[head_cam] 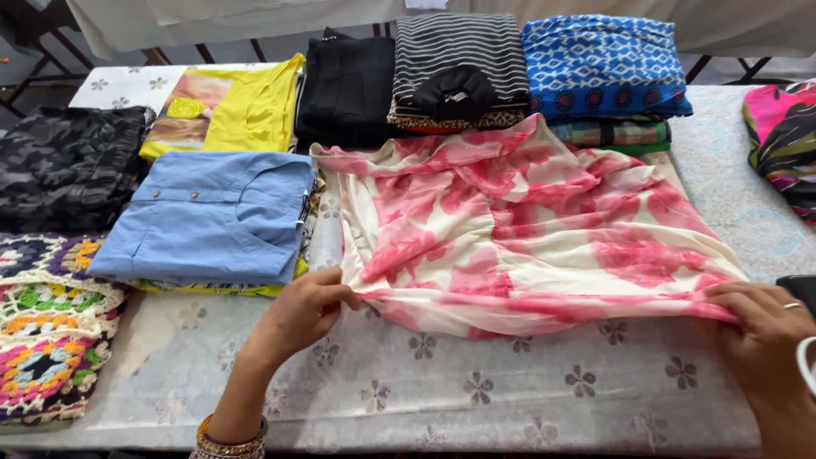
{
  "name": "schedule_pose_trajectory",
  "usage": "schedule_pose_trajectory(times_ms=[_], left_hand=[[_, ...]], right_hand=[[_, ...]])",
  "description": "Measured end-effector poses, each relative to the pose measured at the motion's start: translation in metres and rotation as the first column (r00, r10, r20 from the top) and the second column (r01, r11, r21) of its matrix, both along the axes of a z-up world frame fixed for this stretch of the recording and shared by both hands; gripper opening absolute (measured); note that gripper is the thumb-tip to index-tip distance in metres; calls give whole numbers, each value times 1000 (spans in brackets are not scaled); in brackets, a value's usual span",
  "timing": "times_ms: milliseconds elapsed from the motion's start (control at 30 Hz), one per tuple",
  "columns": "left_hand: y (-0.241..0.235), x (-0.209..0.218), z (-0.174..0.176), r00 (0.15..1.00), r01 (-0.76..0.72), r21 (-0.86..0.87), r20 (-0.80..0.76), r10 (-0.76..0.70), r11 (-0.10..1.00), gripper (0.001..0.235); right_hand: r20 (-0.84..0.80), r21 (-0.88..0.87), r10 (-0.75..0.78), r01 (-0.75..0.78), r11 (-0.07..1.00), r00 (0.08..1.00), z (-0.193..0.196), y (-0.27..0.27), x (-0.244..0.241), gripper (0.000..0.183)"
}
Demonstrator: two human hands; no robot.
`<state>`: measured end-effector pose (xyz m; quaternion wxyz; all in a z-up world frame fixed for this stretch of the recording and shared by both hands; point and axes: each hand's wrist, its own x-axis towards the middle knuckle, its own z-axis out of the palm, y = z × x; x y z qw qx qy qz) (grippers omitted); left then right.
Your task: The person folds a light blue shirt and places it on a stack of other folded clothes. They then pick up a pink and white tie-dye top, spread it out, and begin folding it by gathering the fabric and twisting it into a compact bundle.
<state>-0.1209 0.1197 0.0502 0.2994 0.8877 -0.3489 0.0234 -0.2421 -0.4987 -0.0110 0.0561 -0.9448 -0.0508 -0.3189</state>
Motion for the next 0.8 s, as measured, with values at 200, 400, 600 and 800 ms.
schedule_pose_trajectory(times_ms=[200,400,600,800], left_hand=[[-2,13,-3,992,-83,-72,91,90,994,11],[-32,47,-1,887,-328,197,399,230,924,32],[-77,26,-5,996,16,181,87,-32,983,64],[-87,29,-42,958,-104,379,288,-11,920,42]], right_hand=[[39,78,-38,35,996,999,-12,-20,26,12],[-78,34,-118,121,992,990,58,57,52,30],[-159,-16,265,-271,962,951,35,101,57,50],[-293,-194,234,-297,935,927,6,122,68,51]])
